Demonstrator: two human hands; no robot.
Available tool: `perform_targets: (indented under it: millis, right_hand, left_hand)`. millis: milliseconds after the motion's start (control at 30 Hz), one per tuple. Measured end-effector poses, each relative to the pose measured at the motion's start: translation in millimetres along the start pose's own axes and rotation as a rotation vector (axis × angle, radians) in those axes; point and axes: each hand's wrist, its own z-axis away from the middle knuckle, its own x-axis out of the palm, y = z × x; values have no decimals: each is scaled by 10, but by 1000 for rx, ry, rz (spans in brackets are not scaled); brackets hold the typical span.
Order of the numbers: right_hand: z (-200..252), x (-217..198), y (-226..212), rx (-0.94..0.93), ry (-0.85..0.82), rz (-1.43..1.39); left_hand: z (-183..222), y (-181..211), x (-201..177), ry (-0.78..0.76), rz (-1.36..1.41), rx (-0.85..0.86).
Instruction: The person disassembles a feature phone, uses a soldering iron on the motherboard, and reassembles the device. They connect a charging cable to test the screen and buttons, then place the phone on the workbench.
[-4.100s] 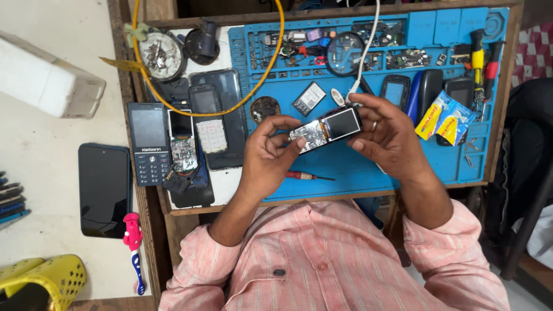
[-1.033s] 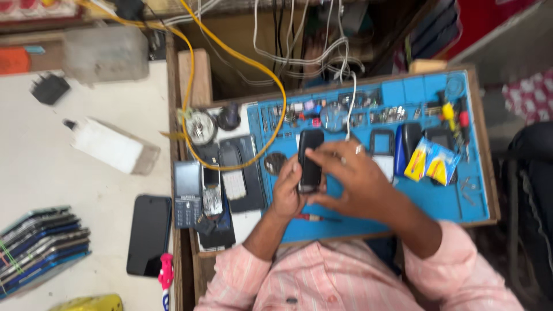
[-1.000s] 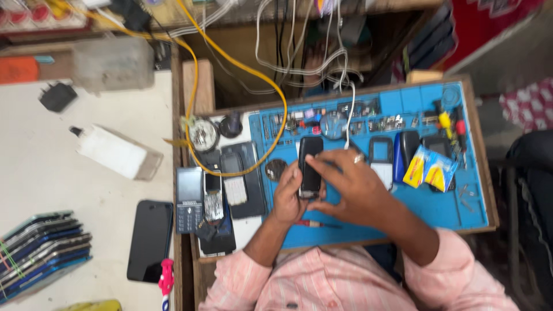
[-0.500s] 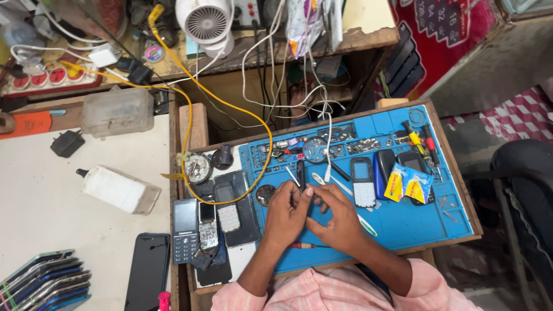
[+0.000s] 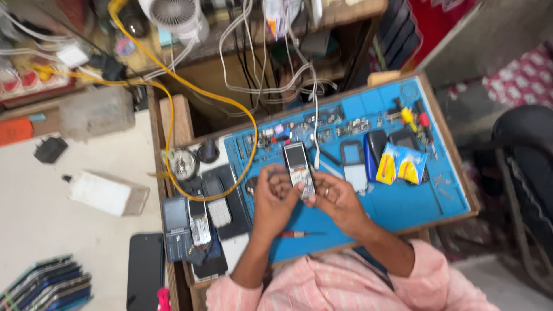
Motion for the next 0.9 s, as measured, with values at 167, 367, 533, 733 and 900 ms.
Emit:
perform_targets:
  millis: [167, 367, 533, 733, 900]
  right_hand:
    - [15, -54, 4, 49, 21, 158]
    - [-6, 18, -95, 14, -18, 156]
    - [-111, 18, -197, -103, -1, 222]
    - [-232, 35, -193, -113, 77, 248]
    - [-279, 70, -175, -51, 109, 303]
  left_hand:
    - [-79, -303, -86, -118, 291, -42]
    - [-113, -320, -141, -190, 335, 19]
    - [-83, -344, -144, -123, 142, 106]
    - [-84, -374, -123, -127, 129, 130]
    - [-73, -382, -158, -139, 135, 125]
